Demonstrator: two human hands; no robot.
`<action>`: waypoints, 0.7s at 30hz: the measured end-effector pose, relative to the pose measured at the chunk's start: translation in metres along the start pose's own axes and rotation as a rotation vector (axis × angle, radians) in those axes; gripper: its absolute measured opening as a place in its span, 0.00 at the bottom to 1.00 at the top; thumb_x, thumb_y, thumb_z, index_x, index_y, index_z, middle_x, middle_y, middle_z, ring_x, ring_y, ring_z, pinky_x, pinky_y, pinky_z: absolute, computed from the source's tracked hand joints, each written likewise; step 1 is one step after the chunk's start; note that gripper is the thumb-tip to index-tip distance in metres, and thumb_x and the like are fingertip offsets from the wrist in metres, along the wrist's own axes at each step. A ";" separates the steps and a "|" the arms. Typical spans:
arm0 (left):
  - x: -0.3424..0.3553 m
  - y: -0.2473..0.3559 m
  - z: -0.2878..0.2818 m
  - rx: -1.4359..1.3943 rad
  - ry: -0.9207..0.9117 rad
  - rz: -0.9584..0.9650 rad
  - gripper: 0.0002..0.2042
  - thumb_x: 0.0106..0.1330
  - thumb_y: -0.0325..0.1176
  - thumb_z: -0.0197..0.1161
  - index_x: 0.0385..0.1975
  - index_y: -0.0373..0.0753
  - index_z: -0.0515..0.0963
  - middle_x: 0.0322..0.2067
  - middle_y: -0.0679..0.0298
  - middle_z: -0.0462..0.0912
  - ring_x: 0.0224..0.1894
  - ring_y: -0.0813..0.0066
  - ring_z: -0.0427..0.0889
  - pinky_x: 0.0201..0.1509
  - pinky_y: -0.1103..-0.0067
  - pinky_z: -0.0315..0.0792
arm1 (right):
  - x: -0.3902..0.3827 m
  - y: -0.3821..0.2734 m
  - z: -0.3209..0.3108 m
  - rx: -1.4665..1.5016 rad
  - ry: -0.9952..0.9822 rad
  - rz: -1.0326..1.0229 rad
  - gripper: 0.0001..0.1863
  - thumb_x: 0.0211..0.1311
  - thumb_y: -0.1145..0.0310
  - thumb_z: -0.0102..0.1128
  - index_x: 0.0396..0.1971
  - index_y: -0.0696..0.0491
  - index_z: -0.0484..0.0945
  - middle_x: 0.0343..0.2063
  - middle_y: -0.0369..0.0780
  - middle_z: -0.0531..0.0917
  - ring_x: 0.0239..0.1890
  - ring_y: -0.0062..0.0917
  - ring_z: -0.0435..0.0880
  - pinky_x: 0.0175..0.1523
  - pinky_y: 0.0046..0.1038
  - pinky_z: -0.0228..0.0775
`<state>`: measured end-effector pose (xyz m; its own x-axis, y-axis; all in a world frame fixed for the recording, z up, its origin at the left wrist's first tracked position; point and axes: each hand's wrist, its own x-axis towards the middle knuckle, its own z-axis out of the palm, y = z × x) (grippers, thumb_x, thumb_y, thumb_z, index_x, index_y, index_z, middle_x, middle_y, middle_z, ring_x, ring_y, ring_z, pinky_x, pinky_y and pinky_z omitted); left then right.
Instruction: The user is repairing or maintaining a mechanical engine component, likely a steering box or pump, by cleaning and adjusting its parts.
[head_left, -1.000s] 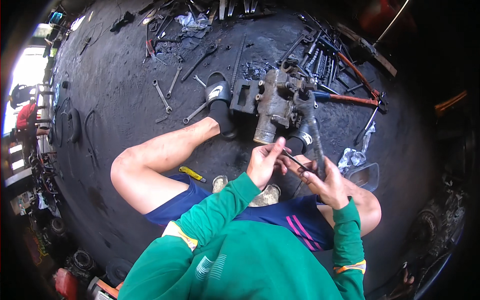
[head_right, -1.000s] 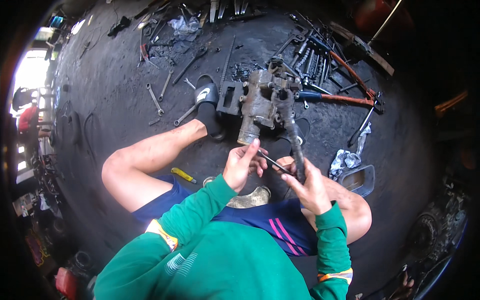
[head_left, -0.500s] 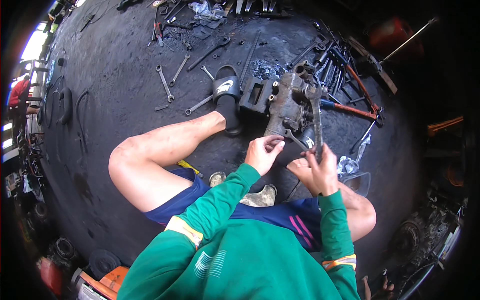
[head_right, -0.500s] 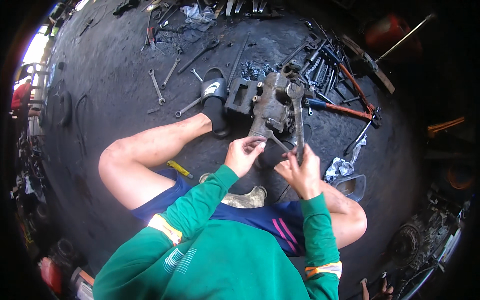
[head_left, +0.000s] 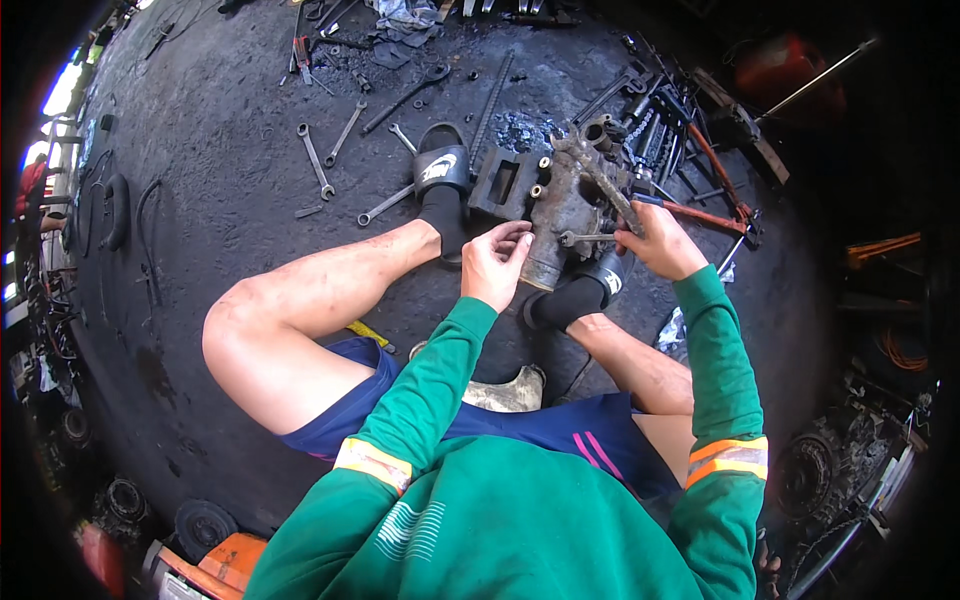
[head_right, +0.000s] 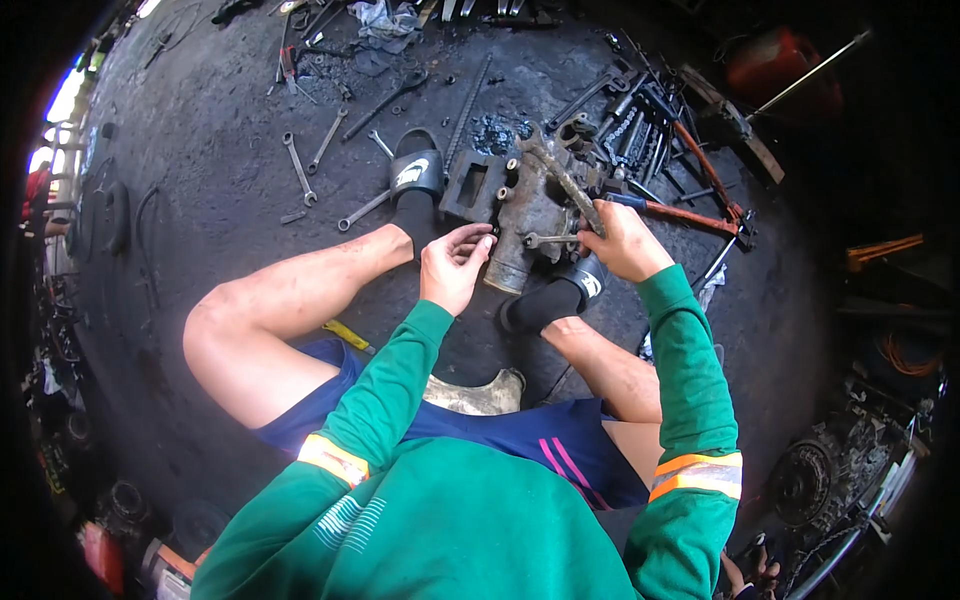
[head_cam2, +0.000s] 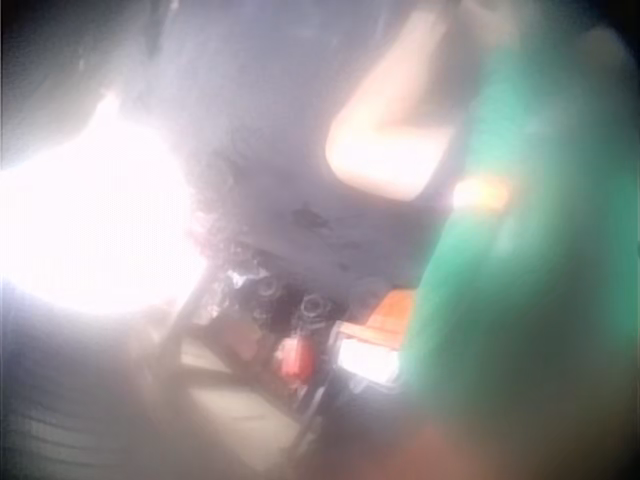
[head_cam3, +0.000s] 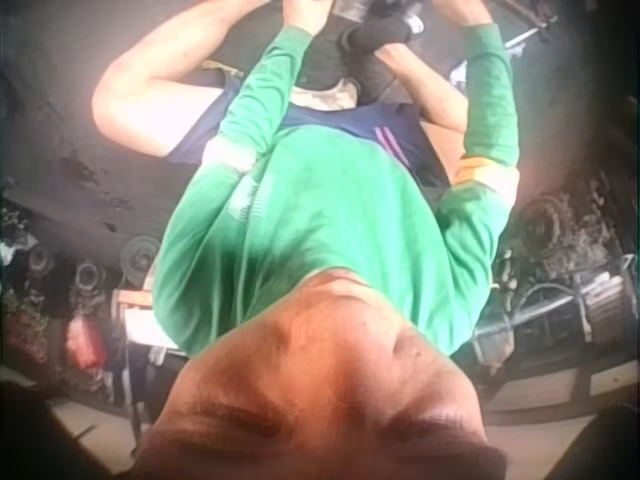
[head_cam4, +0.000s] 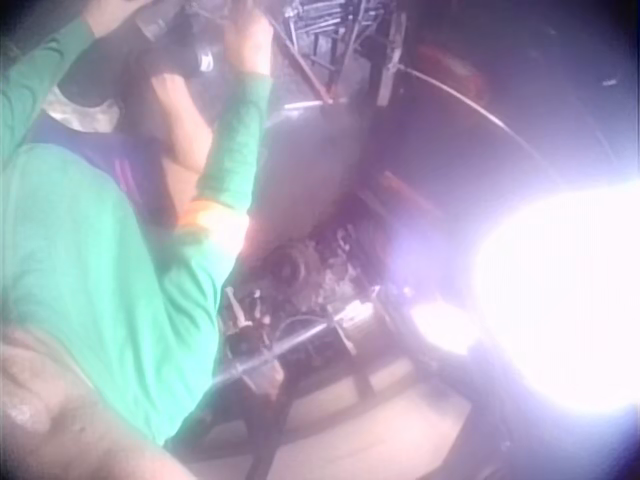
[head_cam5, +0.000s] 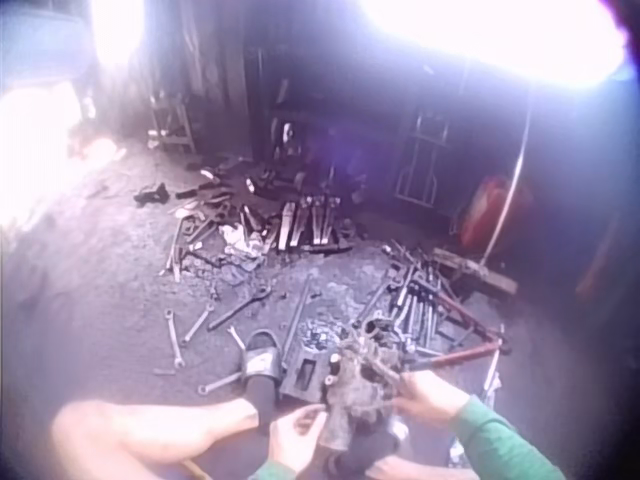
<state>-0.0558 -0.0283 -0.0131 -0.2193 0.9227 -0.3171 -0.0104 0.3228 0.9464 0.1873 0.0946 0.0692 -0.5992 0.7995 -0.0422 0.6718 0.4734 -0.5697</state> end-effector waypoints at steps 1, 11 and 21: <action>0.000 0.000 0.000 -0.001 0.000 -0.002 0.12 0.70 0.26 0.63 0.50 0.30 0.82 0.37 0.61 0.88 0.36 0.83 0.84 0.41 0.84 0.79 | 0.000 0.000 0.001 0.098 -0.132 0.147 0.11 0.59 0.70 0.66 0.35 0.62 0.77 0.27 0.48 0.83 0.37 0.44 0.83 0.45 0.41 0.71; 0.000 0.001 0.006 -0.005 -0.031 -0.009 0.12 0.70 0.27 0.64 0.49 0.30 0.83 0.37 0.61 0.88 0.36 0.84 0.84 0.40 0.84 0.78 | 0.006 -0.003 -0.001 0.123 -0.258 0.300 0.11 0.57 0.72 0.68 0.33 0.61 0.76 0.30 0.50 0.83 0.41 0.45 0.81 0.46 0.40 0.71; -0.001 -0.005 -0.002 0.033 0.002 0.004 0.11 0.68 0.27 0.65 0.48 0.31 0.83 0.38 0.62 0.88 0.36 0.82 0.84 0.38 0.83 0.78 | 0.010 -0.013 -0.017 0.089 -0.214 0.172 0.14 0.54 0.71 0.69 0.35 0.63 0.75 0.33 0.54 0.81 0.42 0.53 0.80 0.47 0.45 0.70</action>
<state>-0.0577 -0.0313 -0.0178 -0.2217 0.9234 -0.3133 0.0229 0.3262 0.9450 0.1800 0.1033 0.0898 -0.5642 0.7645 -0.3117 0.7366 0.2955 -0.6084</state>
